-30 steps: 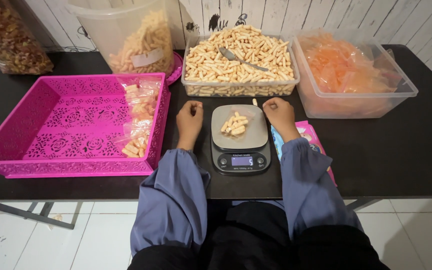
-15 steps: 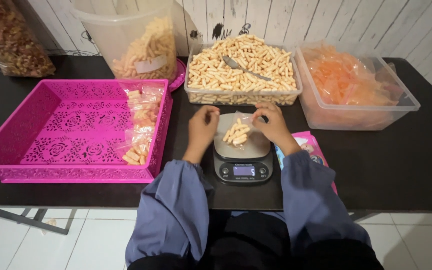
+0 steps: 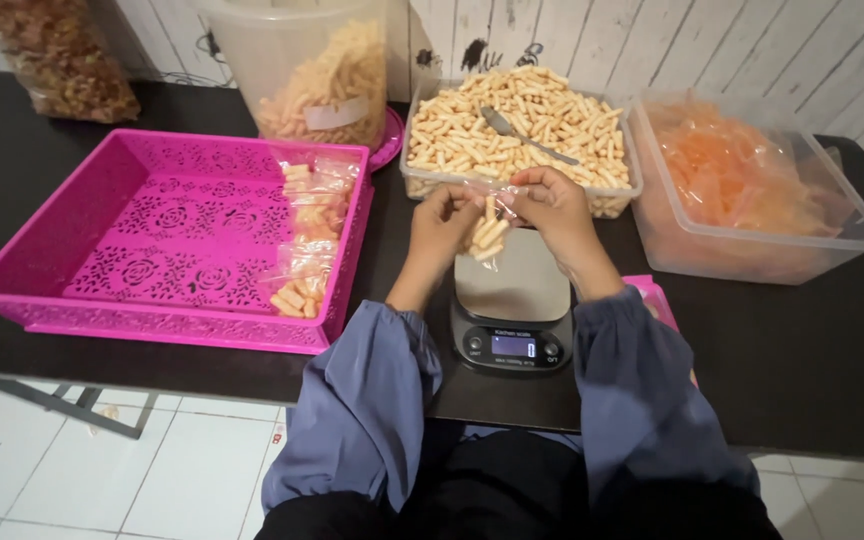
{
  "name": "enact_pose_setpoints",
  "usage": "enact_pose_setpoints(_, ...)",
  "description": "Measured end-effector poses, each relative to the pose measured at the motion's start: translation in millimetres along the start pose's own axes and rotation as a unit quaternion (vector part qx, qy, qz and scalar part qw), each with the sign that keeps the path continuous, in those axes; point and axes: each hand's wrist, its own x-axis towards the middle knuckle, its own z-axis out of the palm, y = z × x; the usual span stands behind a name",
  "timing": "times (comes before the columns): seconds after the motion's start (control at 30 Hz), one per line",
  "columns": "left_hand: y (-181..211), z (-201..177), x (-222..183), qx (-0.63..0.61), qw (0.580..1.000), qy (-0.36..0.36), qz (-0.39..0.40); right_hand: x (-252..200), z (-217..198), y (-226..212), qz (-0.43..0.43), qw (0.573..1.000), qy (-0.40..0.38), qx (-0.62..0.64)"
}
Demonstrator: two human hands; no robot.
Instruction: Filling small plastic bags with snacks using a spoon, weighing them on a digital scale, and organizing them in a basket.
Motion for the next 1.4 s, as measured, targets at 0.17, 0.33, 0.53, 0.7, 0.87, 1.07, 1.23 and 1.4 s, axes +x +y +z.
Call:
enact_pose_setpoints(0.17, 25.8, -4.2, -1.2, 0.010, 1.000, -0.011, -0.001, 6.1, 15.7, 1.6, 0.007, 1.000, -0.011, 0.019)
enact_pose_setpoints(0.33, 36.9, -8.3, 5.3, 0.072, 0.997, -0.006, 0.015, 3.7, 28.3, -5.5, 0.036, 0.999, -0.003, 0.026)
enact_pose_setpoints(0.53, 78.1, -20.1, -6.1, 0.099, 0.995, -0.011, 0.021, -2.5, 31.6, -33.1, 0.036, 0.999, 0.015, 0.001)
enact_pose_setpoints(0.7, 111.6, -42.0, -13.4, 0.191, 0.980, -0.029, 0.047, 4.0, 33.5, -36.8, 0.026, 1.000, 0.015, -0.002)
enact_pose_setpoints(0.87, 115.3, -82.1, 3.2, 0.255, 0.960, -0.016, 0.117, 29.2, 72.5, -35.9, 0.015, 1.000, -0.003, 0.010)
enact_pose_setpoints(1.07, 140.1, -149.2, 33.8, 0.302, 0.941, 0.051, 0.146, 92.5, 148.9, -22.7, -0.034, 0.998, -0.050, 0.020)
enact_pose_setpoints(1.23, 146.2, -206.1, 66.5, 0.358, 0.915, 0.119, 0.139, 139.4, 206.2, 5.3, -0.062, 0.994, -0.089, 0.009)
enact_pose_setpoints(1.4, 139.5, -248.5, 94.7, 0.449, 0.872, 0.127, 0.148, 176.9, 245.3, 43.2, -0.152, 0.971, -0.134, -0.127)
